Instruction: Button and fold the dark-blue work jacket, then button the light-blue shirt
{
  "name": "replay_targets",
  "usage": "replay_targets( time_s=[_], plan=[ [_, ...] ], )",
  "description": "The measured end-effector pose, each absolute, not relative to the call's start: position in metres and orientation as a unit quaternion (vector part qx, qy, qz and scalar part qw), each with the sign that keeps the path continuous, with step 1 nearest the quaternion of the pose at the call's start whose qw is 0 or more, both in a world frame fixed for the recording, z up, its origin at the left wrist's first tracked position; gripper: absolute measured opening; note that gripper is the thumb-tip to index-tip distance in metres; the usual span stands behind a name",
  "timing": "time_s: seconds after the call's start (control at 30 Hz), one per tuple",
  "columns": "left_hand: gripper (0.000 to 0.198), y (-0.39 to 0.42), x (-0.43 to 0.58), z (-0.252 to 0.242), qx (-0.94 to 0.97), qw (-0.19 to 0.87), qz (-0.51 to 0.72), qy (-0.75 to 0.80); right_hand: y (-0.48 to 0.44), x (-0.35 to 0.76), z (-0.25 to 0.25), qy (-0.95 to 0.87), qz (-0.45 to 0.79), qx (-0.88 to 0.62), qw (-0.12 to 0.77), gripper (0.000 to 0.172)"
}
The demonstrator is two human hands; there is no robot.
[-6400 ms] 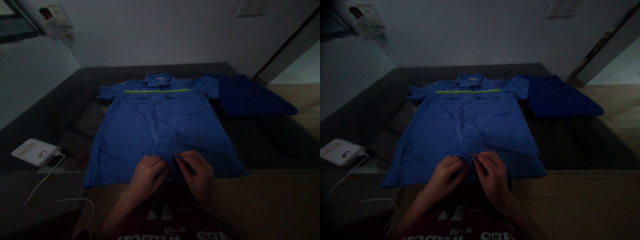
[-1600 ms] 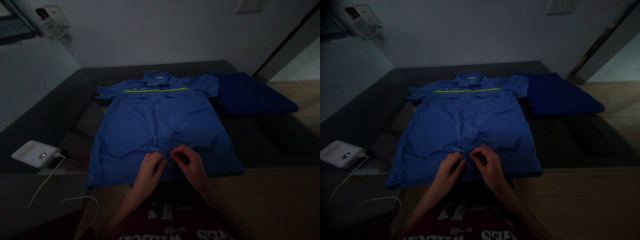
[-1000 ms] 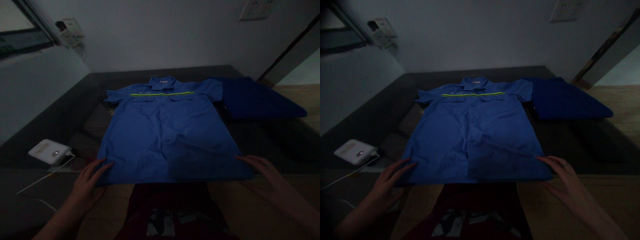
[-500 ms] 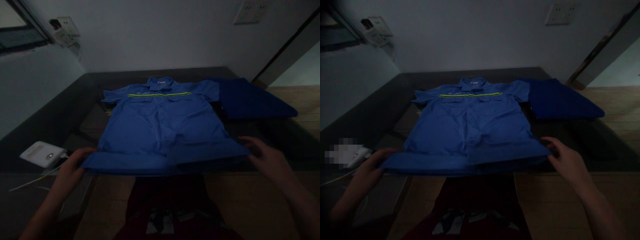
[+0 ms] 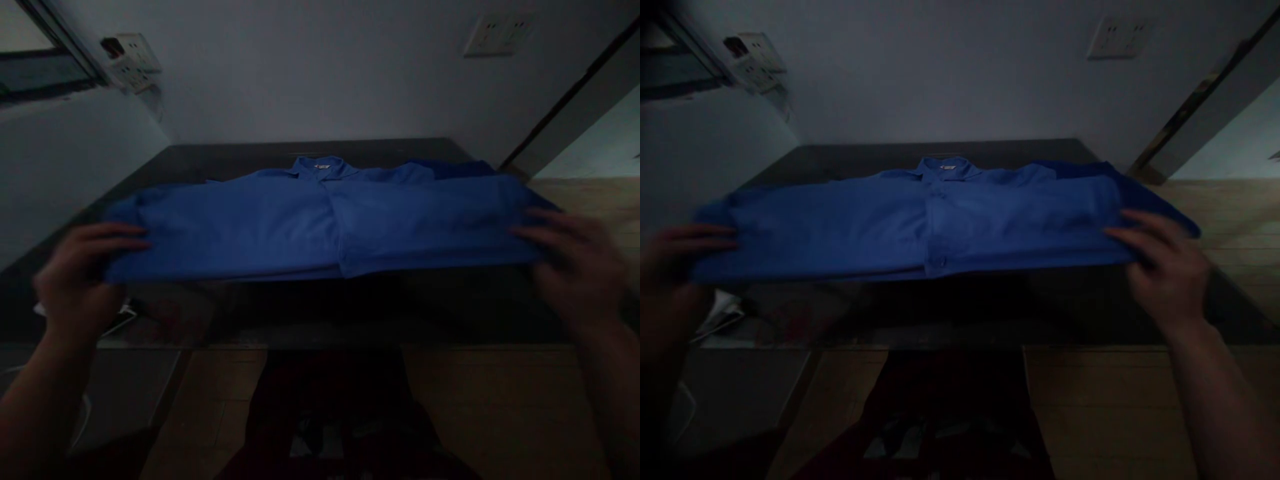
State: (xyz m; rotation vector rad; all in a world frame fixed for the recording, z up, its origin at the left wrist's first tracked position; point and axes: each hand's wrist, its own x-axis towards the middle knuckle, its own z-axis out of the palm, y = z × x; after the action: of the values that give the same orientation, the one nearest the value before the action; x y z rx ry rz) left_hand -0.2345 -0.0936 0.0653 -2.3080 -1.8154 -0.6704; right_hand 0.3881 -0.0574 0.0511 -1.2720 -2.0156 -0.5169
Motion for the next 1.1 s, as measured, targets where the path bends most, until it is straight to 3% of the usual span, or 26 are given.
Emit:
replay_targets(
  time_s=[0.07, 0.13, 0.3, 0.6, 0.83, 0.97, 1.1],
  plan=[
    [0.031, -0.115, -0.238, 0.033, -0.796, -0.027, -0.186, -0.576, -0.073, 0.399, 0.018, -0.848, -0.090, -0.473, 0.221, 0.037],
    [0.029, -0.131, -0.238, 0.003, -0.817, -0.112, -0.140, -0.548, -0.086, 0.407, -0.013, -0.866, -0.032, -0.467, 0.177, 0.038],
    [0.027, -0.154, -0.242, -0.030, -0.789, -0.170, -0.151, -0.571, -0.112, 0.414, -0.045, -0.853, 0.030, -0.488, 0.180, 0.042],
    [0.028, -0.177, -0.241, -0.025, -0.795, -0.198, -0.168, -0.548, -0.138, 0.419, -0.044, -0.820, 0.086, -0.519, 0.226, 0.034],
    [0.028, -0.188, -0.262, -0.038, -0.824, -0.112, -0.147, -0.535, -0.160, 0.414, -0.056, -0.814, 0.004, -0.497, 0.300, 0.028],
    [0.045, -0.190, -0.251, -0.051, -0.851, 0.029, -0.132, -0.507, -0.162, 0.418, -0.062, -0.843, -0.056, -0.461, 0.272, 0.029],
    [0.057, -0.190, -0.220, -0.059, -0.848, 0.146, -0.151, -0.487, -0.155, 0.414, -0.063, -0.886, -0.130, -0.396, 0.204, 0.045]
  ],
)
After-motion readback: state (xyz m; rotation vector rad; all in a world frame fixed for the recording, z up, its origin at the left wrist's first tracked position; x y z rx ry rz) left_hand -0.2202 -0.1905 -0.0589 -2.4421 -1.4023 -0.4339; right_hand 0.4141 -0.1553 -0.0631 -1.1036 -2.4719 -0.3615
